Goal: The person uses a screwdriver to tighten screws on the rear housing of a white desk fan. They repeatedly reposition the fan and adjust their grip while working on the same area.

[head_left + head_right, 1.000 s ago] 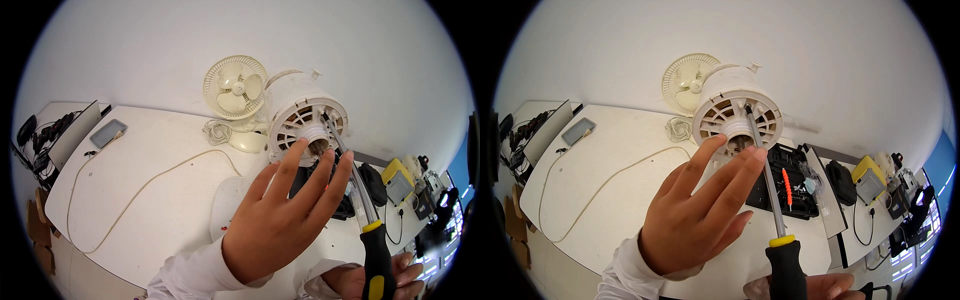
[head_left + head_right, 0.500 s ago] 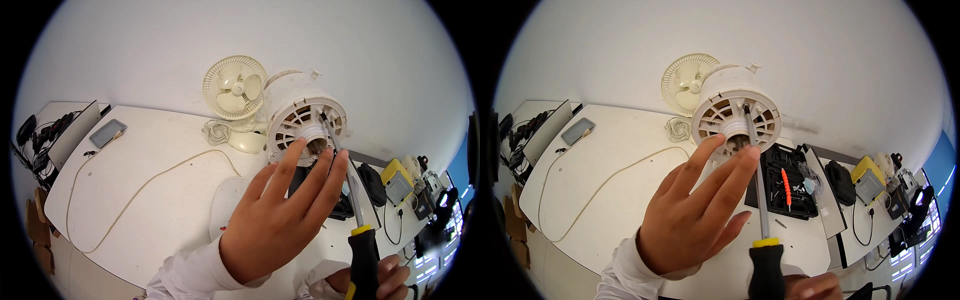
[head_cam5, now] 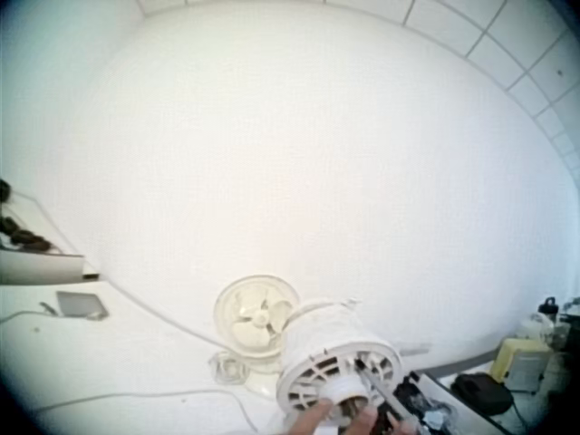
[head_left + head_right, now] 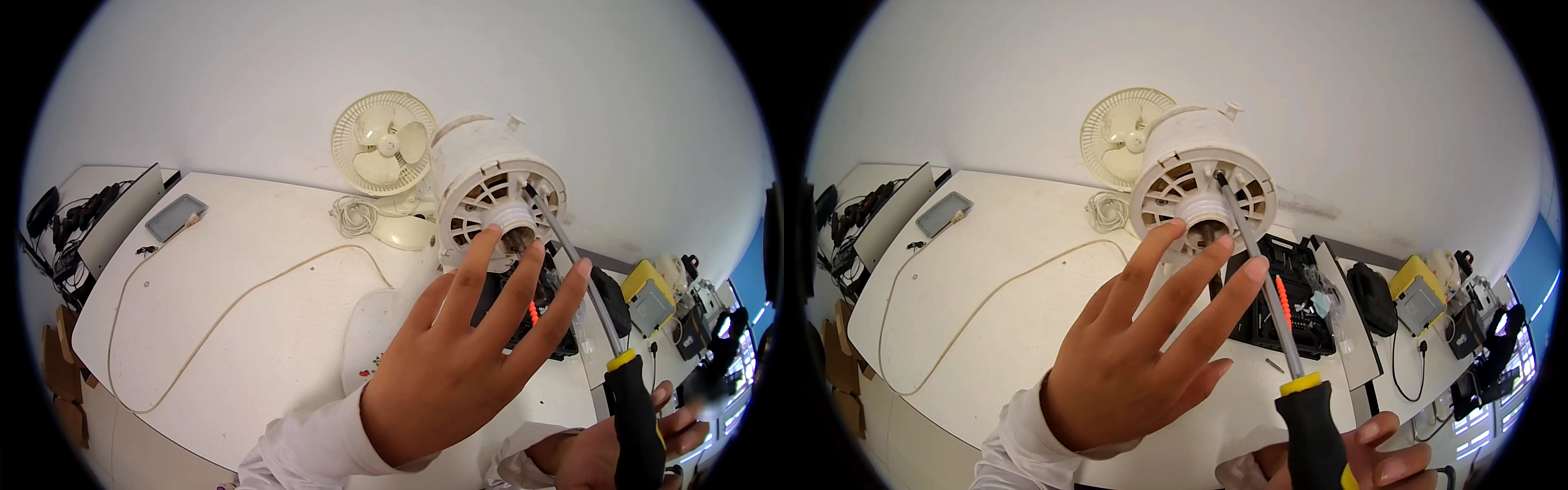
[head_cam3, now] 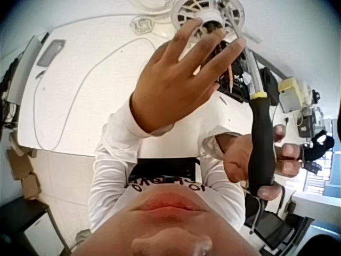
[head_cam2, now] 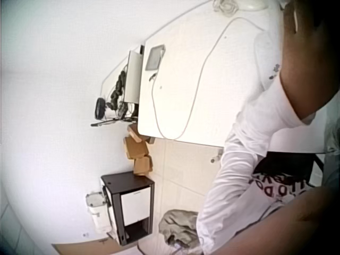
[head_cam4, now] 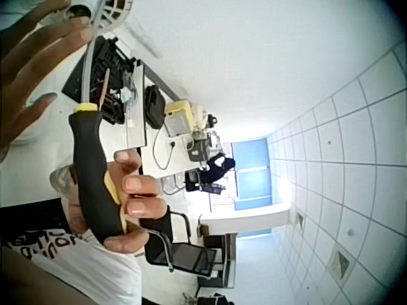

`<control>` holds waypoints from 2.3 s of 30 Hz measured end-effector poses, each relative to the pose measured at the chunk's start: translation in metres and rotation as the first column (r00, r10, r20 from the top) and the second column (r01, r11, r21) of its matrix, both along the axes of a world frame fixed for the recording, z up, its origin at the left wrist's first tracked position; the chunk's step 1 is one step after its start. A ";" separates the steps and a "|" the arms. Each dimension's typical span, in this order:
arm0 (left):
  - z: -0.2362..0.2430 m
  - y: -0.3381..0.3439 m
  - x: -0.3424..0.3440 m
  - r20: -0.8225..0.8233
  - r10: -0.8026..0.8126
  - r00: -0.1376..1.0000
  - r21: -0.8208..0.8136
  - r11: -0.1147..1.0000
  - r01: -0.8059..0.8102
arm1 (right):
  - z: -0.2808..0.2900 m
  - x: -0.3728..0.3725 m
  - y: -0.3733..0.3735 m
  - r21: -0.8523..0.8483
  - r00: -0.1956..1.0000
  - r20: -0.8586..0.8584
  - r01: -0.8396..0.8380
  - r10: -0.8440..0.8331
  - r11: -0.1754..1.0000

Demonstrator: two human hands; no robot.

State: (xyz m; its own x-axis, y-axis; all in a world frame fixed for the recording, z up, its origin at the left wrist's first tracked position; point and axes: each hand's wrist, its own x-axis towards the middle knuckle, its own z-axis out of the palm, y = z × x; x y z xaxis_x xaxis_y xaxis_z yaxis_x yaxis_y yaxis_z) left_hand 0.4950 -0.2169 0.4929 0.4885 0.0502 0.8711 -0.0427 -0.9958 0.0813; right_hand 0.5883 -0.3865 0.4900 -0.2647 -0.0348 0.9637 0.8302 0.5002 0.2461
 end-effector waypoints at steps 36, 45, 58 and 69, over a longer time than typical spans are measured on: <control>0.006 0.021 -0.003 0.195 -0.072 0.978 -0.186 0.977 0.109 | 0.003 0.010 -0.007 0.001 0.999 0.051 -0.014 0.014 1.000; 0.001 0.010 0.002 0.107 -0.127 0.986 -0.067 0.989 0.134 | -0.008 -0.006 -0.010 0.105 0.992 -0.039 0.120 -0.117 0.987; 0.002 0.008 0.000 0.077 -0.152 0.985 -0.097 0.982 0.159 | 0.011 0.023 -0.045 -0.033 0.901 0.237 0.382 -0.364 0.924; 0.004 0.007 -0.008 -0.117 -0.147 0.982 -0.152 0.980 0.128 | -0.002 0.019 -0.033 -0.026 0.999 0.024 0.032 -0.032 0.999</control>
